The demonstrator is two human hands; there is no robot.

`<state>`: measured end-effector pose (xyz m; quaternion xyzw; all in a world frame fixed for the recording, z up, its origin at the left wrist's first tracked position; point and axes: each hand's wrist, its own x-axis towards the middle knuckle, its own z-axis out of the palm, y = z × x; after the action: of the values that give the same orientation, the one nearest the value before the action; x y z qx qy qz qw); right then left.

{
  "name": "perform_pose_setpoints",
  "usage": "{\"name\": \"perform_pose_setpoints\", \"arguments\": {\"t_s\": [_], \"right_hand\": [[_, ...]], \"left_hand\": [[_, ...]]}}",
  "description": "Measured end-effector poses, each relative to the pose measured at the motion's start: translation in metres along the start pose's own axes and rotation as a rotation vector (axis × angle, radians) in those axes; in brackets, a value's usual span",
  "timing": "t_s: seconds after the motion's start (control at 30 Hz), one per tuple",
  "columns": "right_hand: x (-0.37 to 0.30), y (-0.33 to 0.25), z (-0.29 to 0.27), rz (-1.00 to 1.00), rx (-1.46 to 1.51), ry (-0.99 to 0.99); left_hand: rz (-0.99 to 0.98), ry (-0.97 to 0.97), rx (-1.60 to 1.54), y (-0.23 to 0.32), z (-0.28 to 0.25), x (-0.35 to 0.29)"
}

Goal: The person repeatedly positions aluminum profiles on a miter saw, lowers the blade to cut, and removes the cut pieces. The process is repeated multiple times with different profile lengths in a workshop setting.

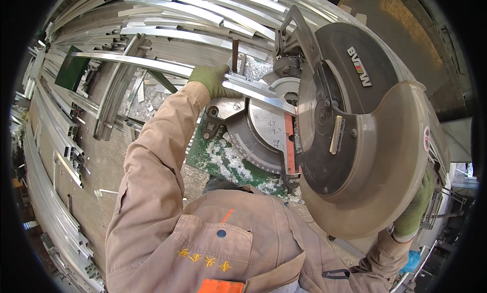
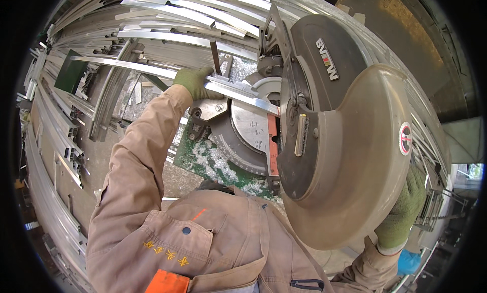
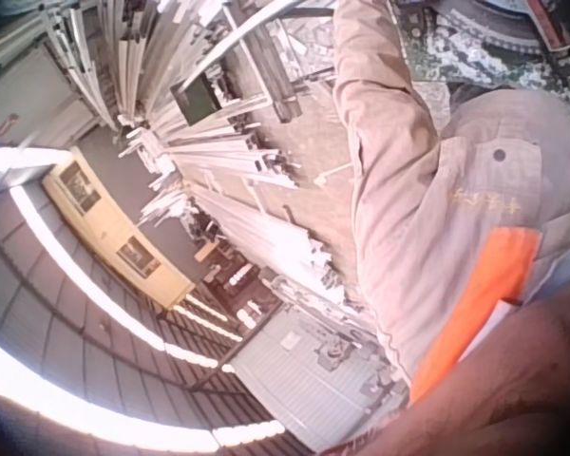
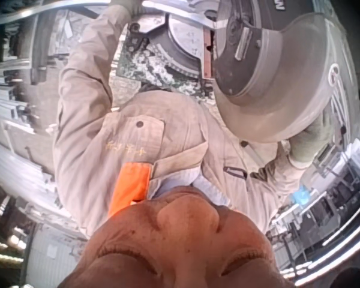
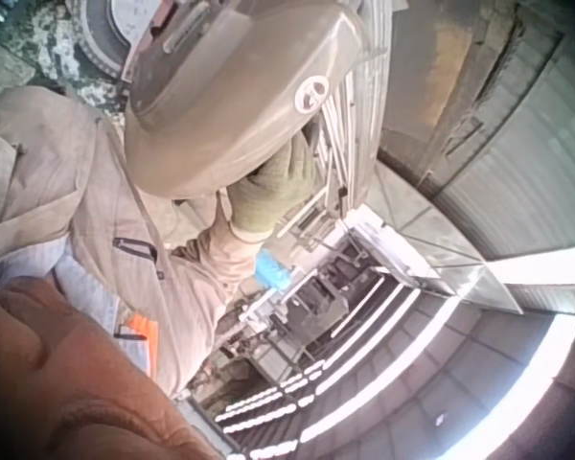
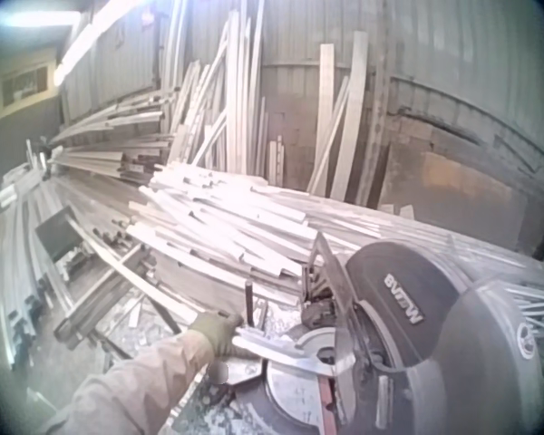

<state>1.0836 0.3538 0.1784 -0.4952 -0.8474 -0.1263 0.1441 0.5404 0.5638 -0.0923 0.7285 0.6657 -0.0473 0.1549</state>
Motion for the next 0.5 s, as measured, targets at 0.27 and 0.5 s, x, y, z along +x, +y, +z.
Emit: {"name": "perform_pose_setpoints", "arguments": {"t_s": [0.27,0.5], "right_hand": [[-0.0016,-0.0020,-0.0019,-0.012,-0.037,0.004],[0.0027,-0.0008,-0.0015,-0.051,0.040,-0.013]], "left_hand": [[-0.023,-0.030,-0.009,-0.0007,0.0004,0.0006],[-0.029,-0.036,-0.023,-0.0006,-0.0005,0.0022]]}}
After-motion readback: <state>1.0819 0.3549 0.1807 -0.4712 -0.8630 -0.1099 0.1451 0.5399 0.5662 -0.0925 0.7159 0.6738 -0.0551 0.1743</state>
